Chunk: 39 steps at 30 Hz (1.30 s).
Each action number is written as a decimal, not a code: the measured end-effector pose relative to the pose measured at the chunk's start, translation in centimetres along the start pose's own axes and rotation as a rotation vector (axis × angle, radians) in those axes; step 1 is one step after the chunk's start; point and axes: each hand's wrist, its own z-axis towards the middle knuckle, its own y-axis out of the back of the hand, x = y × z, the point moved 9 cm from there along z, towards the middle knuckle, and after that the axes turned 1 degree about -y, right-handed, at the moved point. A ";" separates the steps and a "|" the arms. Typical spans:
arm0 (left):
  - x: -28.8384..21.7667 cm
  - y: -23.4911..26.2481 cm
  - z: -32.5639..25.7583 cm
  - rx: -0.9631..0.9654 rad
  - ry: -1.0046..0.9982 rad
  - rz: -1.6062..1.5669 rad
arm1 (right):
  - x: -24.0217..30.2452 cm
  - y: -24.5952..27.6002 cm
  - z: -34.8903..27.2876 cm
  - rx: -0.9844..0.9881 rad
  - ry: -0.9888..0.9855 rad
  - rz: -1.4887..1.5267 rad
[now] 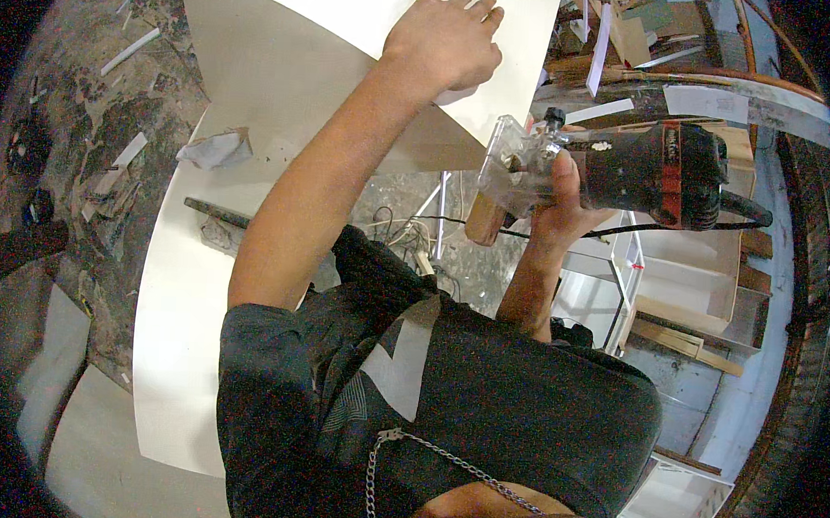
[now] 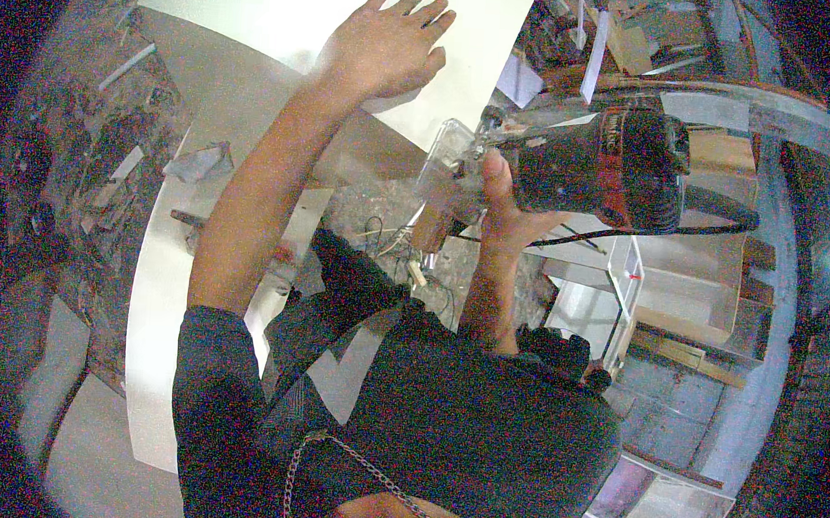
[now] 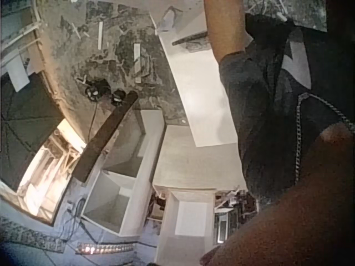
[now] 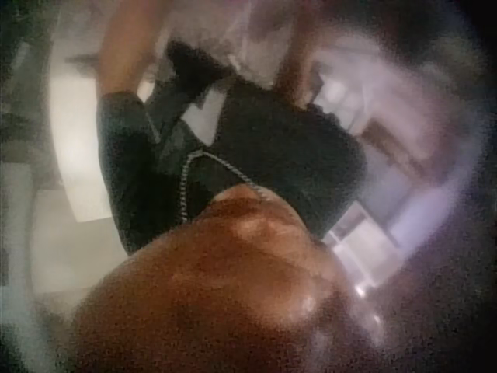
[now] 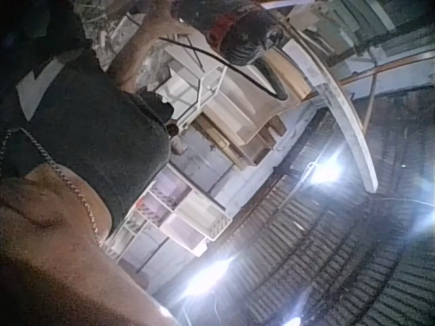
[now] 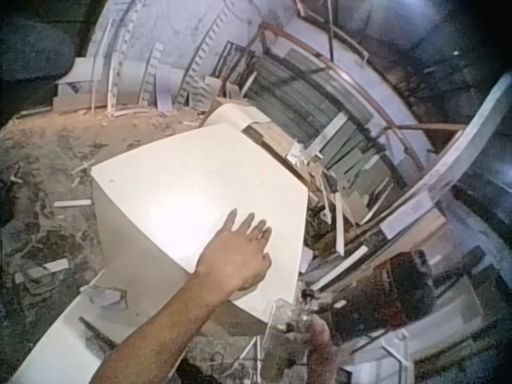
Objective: The person trims the edges of white furniture panels using a utility knife and a power router. They move between different work surfaces in a workshop, handling various boards and trimming excess material from the edges.
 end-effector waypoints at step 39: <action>-1.3 0.9 -2.5 0.022 0.061 0.109 | -3.6 -1.1 6.2 -0.060 0.041 0.012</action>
